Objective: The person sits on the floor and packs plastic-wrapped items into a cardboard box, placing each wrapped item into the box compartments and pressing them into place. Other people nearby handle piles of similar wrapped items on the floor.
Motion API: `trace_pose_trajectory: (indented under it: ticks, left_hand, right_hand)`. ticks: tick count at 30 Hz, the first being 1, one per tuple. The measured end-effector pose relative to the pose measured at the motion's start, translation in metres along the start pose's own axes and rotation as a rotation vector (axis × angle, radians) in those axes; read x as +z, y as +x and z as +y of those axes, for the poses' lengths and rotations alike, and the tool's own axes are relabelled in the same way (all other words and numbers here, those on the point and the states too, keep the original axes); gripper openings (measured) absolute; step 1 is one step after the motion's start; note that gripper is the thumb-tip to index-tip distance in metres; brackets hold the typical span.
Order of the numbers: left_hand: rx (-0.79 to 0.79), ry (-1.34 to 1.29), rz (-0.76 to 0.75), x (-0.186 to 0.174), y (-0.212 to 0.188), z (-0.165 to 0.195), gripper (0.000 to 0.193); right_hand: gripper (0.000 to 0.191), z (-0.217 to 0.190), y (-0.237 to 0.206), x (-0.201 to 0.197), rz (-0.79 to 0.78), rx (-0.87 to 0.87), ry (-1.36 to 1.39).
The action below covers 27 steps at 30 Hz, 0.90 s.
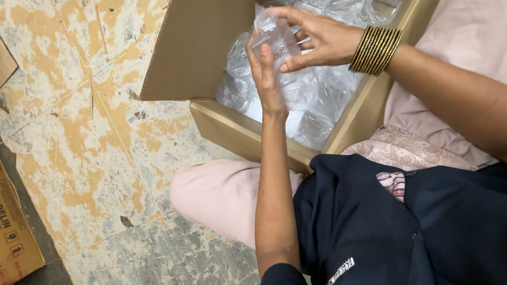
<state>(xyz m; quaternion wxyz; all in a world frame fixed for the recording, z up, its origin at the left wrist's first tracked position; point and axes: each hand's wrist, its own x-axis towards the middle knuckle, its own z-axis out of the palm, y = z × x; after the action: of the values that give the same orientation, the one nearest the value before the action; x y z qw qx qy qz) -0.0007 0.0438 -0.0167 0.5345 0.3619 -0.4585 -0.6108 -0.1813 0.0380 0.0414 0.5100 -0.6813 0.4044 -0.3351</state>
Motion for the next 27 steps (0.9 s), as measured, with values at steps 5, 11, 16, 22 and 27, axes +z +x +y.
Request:
trace_pose_trajectory:
  ticks: [5,11,16,22,27]
  left_hand:
    - [0.052,-0.047,0.069,-0.001,0.002,0.001,0.058]
    - [0.039,-0.009,0.027,-0.005,0.004,0.0,0.055]
    - [0.045,-0.055,0.055,-0.007,0.002,-0.003,0.053]
    - [0.022,-0.084,0.063,-0.009,-0.001,-0.001,0.055]
    - [-0.028,0.02,-0.015,-0.019,0.003,-0.001,0.061]
  right_hand:
    - [0.094,-0.001,0.001,0.004,0.048,0.239,-0.043]
    - [0.096,0.014,-0.001,0.011,0.11,0.089,0.112]
    - [0.096,0.012,-0.003,0.016,0.074,0.195,0.049]
    - [0.096,0.002,0.001,0.017,0.052,0.229,0.076]
    - [0.101,0.02,0.01,0.019,0.048,0.231,0.065]
